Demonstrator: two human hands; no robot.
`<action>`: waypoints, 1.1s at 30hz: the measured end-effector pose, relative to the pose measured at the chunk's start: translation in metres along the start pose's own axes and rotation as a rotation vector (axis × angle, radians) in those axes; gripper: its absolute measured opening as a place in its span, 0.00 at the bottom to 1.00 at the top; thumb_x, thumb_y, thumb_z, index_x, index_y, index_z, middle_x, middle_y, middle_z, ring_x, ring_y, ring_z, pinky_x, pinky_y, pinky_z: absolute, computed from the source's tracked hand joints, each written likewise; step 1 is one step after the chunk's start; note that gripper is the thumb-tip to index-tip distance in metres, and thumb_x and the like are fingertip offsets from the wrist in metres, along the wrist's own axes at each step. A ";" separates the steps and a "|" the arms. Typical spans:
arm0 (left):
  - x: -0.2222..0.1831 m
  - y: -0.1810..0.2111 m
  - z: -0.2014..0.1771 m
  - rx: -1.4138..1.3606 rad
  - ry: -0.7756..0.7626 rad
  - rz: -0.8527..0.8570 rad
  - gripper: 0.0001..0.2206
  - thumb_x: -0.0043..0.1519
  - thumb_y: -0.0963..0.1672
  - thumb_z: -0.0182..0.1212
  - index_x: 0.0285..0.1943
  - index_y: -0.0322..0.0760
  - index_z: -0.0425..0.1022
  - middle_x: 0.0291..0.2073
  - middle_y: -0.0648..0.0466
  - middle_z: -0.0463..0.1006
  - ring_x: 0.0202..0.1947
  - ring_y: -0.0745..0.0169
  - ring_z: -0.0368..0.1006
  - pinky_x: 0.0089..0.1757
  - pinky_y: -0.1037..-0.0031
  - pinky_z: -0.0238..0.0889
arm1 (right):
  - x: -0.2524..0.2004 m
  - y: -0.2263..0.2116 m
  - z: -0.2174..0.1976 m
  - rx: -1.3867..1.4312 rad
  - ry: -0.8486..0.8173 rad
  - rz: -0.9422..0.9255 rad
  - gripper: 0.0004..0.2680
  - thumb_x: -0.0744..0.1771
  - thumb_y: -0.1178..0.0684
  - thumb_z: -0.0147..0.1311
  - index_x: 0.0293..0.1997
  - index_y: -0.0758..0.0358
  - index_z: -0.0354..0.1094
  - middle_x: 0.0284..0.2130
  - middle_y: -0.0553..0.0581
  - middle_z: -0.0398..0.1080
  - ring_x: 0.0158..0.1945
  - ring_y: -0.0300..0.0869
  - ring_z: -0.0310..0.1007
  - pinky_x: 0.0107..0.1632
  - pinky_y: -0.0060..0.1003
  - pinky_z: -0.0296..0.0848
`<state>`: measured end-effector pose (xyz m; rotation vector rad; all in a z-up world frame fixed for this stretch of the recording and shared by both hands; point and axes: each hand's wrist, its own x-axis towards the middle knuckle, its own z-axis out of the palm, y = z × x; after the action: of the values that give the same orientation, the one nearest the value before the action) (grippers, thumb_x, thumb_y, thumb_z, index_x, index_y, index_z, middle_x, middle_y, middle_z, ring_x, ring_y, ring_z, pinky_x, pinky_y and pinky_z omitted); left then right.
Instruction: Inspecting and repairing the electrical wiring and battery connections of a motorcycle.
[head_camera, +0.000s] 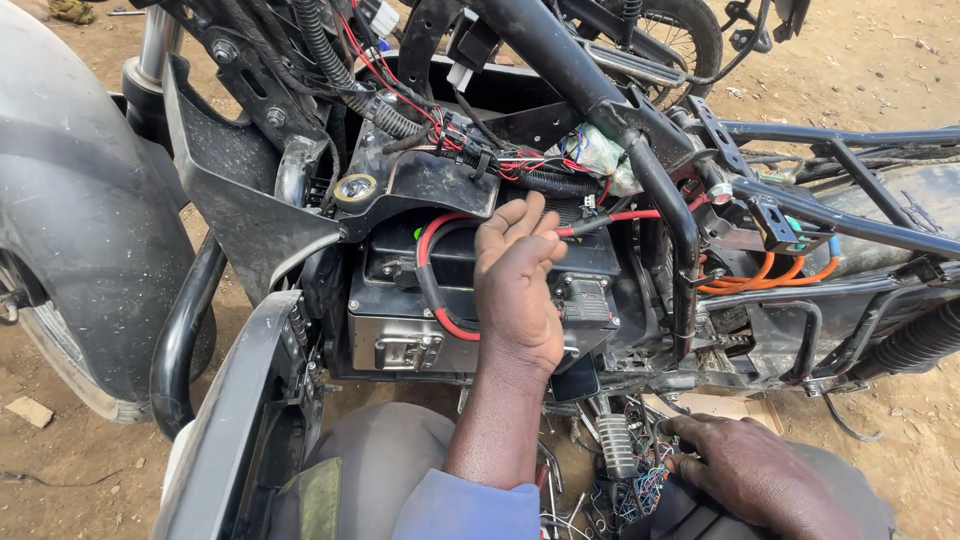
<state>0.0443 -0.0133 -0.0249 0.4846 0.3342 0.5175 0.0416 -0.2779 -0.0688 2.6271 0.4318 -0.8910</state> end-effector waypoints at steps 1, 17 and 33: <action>0.001 -0.002 -0.001 -0.001 0.001 -0.002 0.28 0.45 0.38 0.54 0.59 0.34 0.67 0.68 0.34 0.72 0.67 0.35 0.70 0.49 0.72 0.67 | 0.001 0.000 0.000 -0.001 -0.001 0.001 0.17 0.67 0.30 0.48 0.64 0.25 0.60 0.58 0.40 0.72 0.60 0.47 0.73 0.62 0.44 0.71; -0.005 -0.003 -0.004 -0.020 -0.151 0.040 0.22 0.51 0.41 0.59 0.57 0.38 0.69 0.68 0.38 0.68 0.58 0.39 0.75 0.42 0.67 0.71 | 0.003 0.001 0.004 0.040 0.064 -0.008 0.13 0.67 0.33 0.49 0.57 0.28 0.65 0.52 0.40 0.75 0.57 0.46 0.74 0.57 0.44 0.72; -0.006 0.001 -0.006 0.038 -0.178 0.003 0.23 0.53 0.37 0.57 0.60 0.32 0.62 0.61 0.36 0.70 0.53 0.47 0.74 0.41 0.68 0.67 | 0.026 -0.071 -0.163 0.216 1.718 -0.600 0.07 0.64 0.63 0.66 0.42 0.64 0.73 0.53 0.60 0.65 0.54 0.56 0.69 0.54 0.48 0.75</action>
<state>0.0364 -0.0140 -0.0280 0.5636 0.1725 0.4680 0.1197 -0.1436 0.0221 2.7431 1.5175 1.5602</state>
